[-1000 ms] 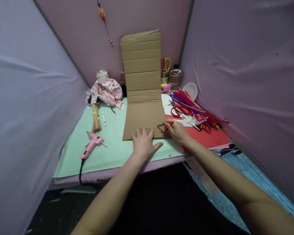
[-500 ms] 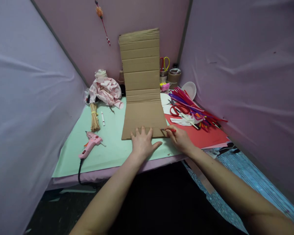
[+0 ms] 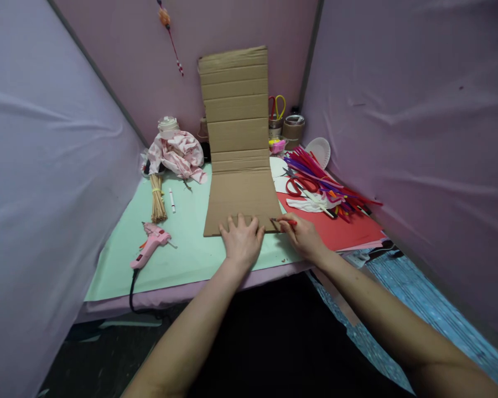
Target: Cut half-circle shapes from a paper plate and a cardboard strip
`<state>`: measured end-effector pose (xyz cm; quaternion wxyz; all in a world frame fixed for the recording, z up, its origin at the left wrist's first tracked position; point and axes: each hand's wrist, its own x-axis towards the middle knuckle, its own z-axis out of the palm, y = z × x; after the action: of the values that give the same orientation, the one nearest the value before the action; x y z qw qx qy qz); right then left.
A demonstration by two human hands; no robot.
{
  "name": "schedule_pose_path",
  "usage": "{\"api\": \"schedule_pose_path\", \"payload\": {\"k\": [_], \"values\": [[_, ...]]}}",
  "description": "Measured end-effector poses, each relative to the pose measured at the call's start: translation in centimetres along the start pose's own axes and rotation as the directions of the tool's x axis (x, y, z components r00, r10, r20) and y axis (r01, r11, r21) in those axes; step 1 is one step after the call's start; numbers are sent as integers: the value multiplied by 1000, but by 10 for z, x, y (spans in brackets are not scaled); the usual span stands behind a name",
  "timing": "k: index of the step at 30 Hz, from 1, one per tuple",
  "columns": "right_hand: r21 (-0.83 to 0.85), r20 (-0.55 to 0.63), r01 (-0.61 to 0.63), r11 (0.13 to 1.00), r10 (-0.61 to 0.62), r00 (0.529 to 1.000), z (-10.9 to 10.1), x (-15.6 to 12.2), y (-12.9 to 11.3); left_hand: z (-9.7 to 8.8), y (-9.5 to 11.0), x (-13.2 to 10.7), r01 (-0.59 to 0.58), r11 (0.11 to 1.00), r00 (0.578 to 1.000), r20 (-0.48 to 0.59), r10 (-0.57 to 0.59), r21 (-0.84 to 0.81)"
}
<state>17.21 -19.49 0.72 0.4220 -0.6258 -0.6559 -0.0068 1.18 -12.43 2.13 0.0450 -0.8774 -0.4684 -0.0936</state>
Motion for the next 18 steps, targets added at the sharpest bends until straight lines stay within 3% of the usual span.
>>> {"api": "schedule_pose_path", "payload": {"k": [18], "values": [[-31, 0, -10, 999, 10, 1000, -8, -10, -13, 0, 1, 0, 19, 999, 1000, 22, -19, -28]]}}
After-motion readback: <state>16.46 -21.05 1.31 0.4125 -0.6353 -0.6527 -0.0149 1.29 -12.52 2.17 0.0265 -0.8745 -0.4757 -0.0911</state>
